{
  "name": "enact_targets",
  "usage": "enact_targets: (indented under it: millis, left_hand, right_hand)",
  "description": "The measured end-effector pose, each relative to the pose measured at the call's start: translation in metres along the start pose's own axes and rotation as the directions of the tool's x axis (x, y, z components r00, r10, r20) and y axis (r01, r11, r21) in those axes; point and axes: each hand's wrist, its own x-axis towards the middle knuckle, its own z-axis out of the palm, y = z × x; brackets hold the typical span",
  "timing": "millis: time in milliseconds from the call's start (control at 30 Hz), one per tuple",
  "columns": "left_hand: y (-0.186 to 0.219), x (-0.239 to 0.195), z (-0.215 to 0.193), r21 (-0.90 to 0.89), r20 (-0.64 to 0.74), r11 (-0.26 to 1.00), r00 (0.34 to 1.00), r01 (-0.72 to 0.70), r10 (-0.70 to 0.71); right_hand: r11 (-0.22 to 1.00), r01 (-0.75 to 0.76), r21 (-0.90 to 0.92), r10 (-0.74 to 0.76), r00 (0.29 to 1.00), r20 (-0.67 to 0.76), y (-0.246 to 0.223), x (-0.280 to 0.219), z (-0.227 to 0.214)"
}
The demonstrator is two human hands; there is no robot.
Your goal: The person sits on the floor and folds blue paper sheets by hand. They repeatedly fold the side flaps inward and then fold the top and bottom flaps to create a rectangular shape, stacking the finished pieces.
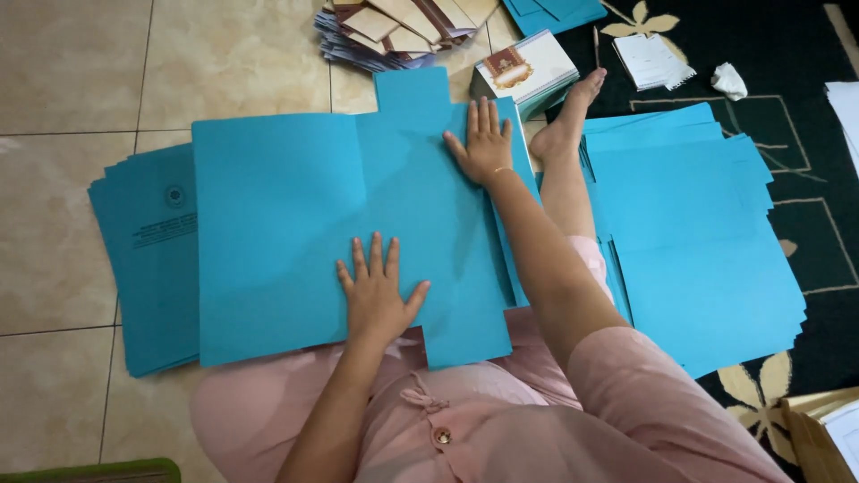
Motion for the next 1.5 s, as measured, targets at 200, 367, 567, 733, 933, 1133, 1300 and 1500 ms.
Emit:
enact_targets:
  millis: [200, 367, 567, 733, 933, 1133, 1300, 1500]
  left_hand:
    - [0.0, -0.001, 0.0, -0.001, 0.04, 1.0, 0.999, 0.02, -0.02]
    - [-0.001, -0.003, 0.005, 0.014, -0.009, 1.0, 1.0, 0.008, -0.008]
    - [-0.005, 0.0, 0.017, 0.045, -0.065, 0.999, 0.998, 0.021, -0.018]
    - [-0.005, 0.0, 0.014, 0.027, -0.044, 0.999, 0.998, 0.036, -0.034]
    - [-0.006, -0.002, 0.011, 0.004, -0.035, 1.0, 0.999, 0.019, -0.019]
    - [-0.006, 0.001, 0.009, 0.027, -0.024, 1.0, 1.0, 0.002, -0.002]
    - [0.0, -0.002, -0.009, -0.035, 0.057, 0.999, 0.998, 0.012, -0.01]
    - [0.001, 0.0, -0.014, -0.068, 0.101, 0.997, 0.994, 0.041, -0.034]
  right_hand:
    - [1.0, -0.005, 0.01, 0.005, 1.0, 0.02, -0.005, -0.023, -0.015]
    - [0.999, 0.038, -0.005, -0.038, 0.999, -0.001, -0.003, -0.077, -0.022]
    - [0.997, 0.082, -0.001, -0.082, 0.996, 0.019, -0.002, -0.161, -0.029]
    - [0.997, 0.071, 0.029, -0.073, 0.996, 0.058, 0.0, -0.229, -0.033]
    - [0.997, 0.013, 0.076, -0.019, 0.996, 0.087, 0.005, -0.251, -0.028]
    - [0.999, 0.047, 0.012, -0.047, 0.999, -0.028, 0.001, -0.174, -0.022]
    - [1.0, 0.022, 0.009, -0.022, 0.999, -0.029, 0.001, -0.076, -0.007]
    - [1.0, -0.002, 0.023, 0.001, 1.0, 0.024, -0.001, -0.055, -0.015]
